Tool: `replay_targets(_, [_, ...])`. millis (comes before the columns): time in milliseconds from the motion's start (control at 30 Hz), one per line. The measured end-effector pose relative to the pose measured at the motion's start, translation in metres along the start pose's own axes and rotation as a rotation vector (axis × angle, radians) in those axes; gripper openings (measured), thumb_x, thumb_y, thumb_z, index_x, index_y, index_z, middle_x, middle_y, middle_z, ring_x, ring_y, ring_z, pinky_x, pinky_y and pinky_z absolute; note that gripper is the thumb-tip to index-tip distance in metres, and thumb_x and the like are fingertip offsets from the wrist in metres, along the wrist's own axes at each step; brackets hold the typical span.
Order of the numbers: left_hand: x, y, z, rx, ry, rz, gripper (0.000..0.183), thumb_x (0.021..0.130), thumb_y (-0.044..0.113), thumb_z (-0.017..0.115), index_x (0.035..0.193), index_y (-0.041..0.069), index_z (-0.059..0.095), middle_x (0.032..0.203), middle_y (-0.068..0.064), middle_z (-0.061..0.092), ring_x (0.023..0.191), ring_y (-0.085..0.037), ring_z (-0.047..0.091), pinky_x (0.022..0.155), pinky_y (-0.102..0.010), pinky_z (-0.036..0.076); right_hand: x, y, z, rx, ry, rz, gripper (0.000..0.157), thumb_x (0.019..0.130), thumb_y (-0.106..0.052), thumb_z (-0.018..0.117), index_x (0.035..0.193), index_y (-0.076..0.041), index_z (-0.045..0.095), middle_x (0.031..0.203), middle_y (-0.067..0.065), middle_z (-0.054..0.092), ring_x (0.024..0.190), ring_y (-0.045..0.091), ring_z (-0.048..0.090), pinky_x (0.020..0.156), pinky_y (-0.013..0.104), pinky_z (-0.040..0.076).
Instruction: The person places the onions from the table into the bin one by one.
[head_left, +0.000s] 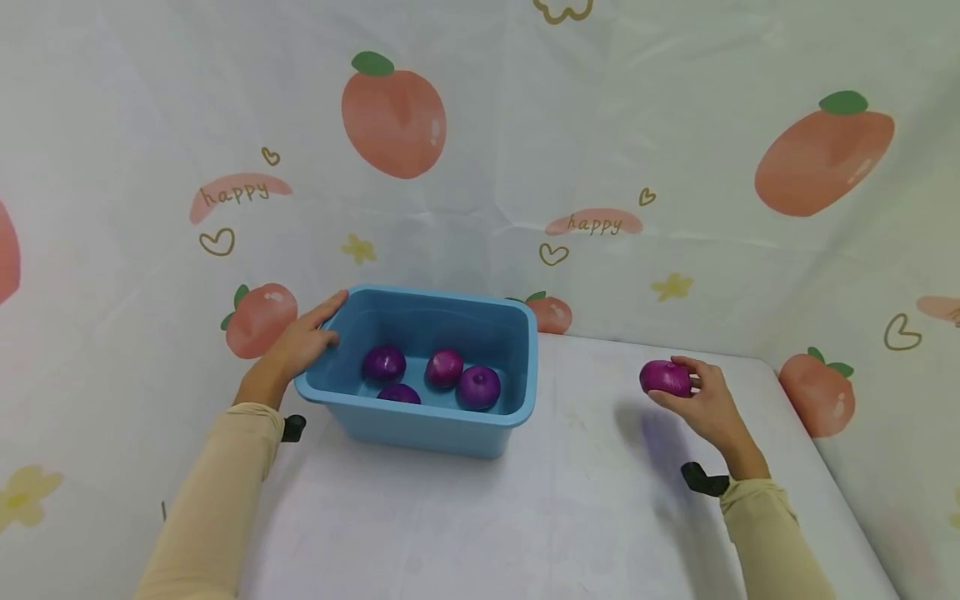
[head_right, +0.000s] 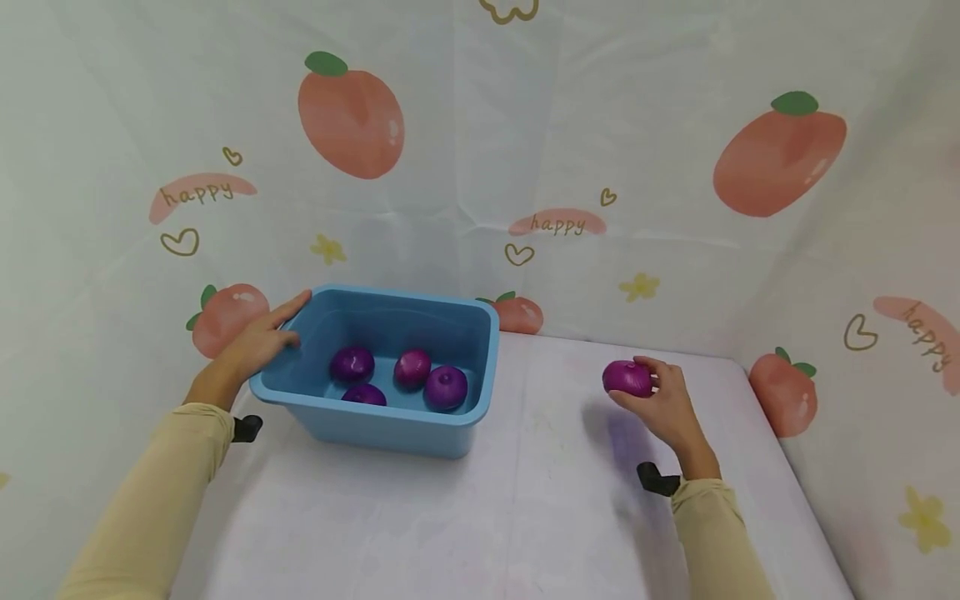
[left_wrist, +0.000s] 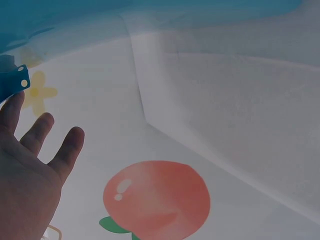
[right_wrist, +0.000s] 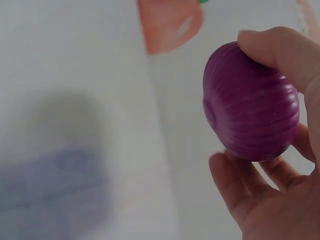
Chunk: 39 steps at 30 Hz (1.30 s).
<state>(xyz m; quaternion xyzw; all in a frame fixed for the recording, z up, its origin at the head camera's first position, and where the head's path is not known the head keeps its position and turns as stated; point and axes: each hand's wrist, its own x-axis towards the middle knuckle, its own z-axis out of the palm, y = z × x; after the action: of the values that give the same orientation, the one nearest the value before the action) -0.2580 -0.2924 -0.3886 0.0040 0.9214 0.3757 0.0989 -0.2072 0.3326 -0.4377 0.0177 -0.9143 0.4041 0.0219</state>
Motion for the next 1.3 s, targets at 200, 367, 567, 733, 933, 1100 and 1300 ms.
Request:
replay_targets(200, [-0.001, 0.0, -0.001, 0.002, 0.001, 0.001, 0.081, 0.099, 0.018, 0.043, 0.158, 0.055, 0.002, 0.174, 0.002, 0.006, 0.157, -0.051, 0.012, 0.112, -0.081, 0.026, 0.003, -0.036, -0.018, 0.027, -0.045, -0.108, 0.079, 0.088, -0.029, 0.08, 0.152, -0.007, 0.041, 0.144, 0.025, 0.038, 0.116, 0.036, 0.056, 0.074, 0.014, 0.054])
replay_targets(367, [-0.002, 0.0, 0.0, 0.003, 0.002, 0.003, 0.081, 0.099, 0.018, 0.043, 0.158, 0.054, 0.002, 0.174, 0.002, 0.006, 0.157, -0.051, 0.012, 0.112, -0.081, 0.025, 0.006, -0.07, -0.029, 0.05, -0.083, -0.193, 0.076, 0.088, -0.023, 0.08, 0.152, -0.013, 0.042, 0.144, 0.015, 0.047, 0.107, 0.011, 0.061, 0.076, 0.016, 0.058])
replay_targets(567, [-0.003, 0.002, -0.001, -0.005, 0.0, 0.004, 0.08, 0.099, 0.017, 0.042, 0.159, 0.052, 0.002, 0.174, 0.003, 0.005, 0.157, -0.05, 0.01, 0.113, -0.081, 0.023, 0.011, -0.11, -0.031, 0.105, -0.166, -0.287, 0.07, 0.087, -0.018, 0.081, 0.148, -0.015, 0.048, 0.143, 0.01, 0.051, 0.108, -0.002, 0.061, 0.082, 0.016, 0.058])
replay_targets(733, [-0.004, 0.002, -0.001, -0.003, -0.002, 0.0, 0.081, 0.098, 0.017, 0.043, 0.159, 0.052, 0.002, 0.174, 0.002, 0.005, 0.157, -0.051, 0.01, 0.113, -0.081, 0.024, 0.022, -0.139, -0.021, 0.179, -0.274, -0.372, 0.068, 0.085, -0.009, 0.081, 0.145, -0.014, 0.051, 0.142, 0.005, 0.053, 0.119, 0.01, 0.061, 0.09, 0.018, 0.058])
replay_targets(933, [-0.003, 0.001, -0.001, 0.001, 0.0, -0.007, 0.08, 0.099, 0.018, 0.043, 0.158, 0.054, 0.003, 0.174, 0.002, 0.006, 0.157, -0.051, 0.011, 0.113, -0.081, 0.024, 0.039, -0.173, 0.001, 0.2, -0.406, -0.461, 0.071, 0.083, -0.008, 0.081, 0.146, -0.014, 0.049, 0.142, 0.003, 0.054, 0.128, 0.025, 0.054, 0.091, 0.024, 0.06])
replay_targets(1100, [-0.003, 0.002, -0.002, 0.0, 0.001, -0.005, 0.081, 0.098, 0.017, 0.043, 0.158, 0.053, 0.002, 0.174, 0.0, 0.006, 0.156, -0.052, 0.011, 0.112, -0.081, 0.025, 0.053, -0.201, 0.028, 0.165, -0.503, -0.522, 0.072, 0.083, -0.018, 0.083, 0.146, -0.015, 0.049, 0.14, 0.004, 0.057, 0.126, 0.025, 0.056, 0.098, 0.037, 0.06])
replay_targets(1300, [-0.004, 0.002, -0.001, -0.004, 0.002, -0.004, 0.081, 0.098, 0.017, 0.044, 0.159, 0.052, 0.002, 0.174, 0.0, 0.006, 0.157, -0.052, 0.011, 0.112, -0.081, 0.026, 0.067, -0.226, 0.06, 0.151, -0.564, -0.54, 0.073, 0.083, -0.023, 0.082, 0.147, -0.016, 0.048, 0.14, 0.003, 0.057, 0.127, 0.025, 0.057, 0.099, 0.044, 0.059])
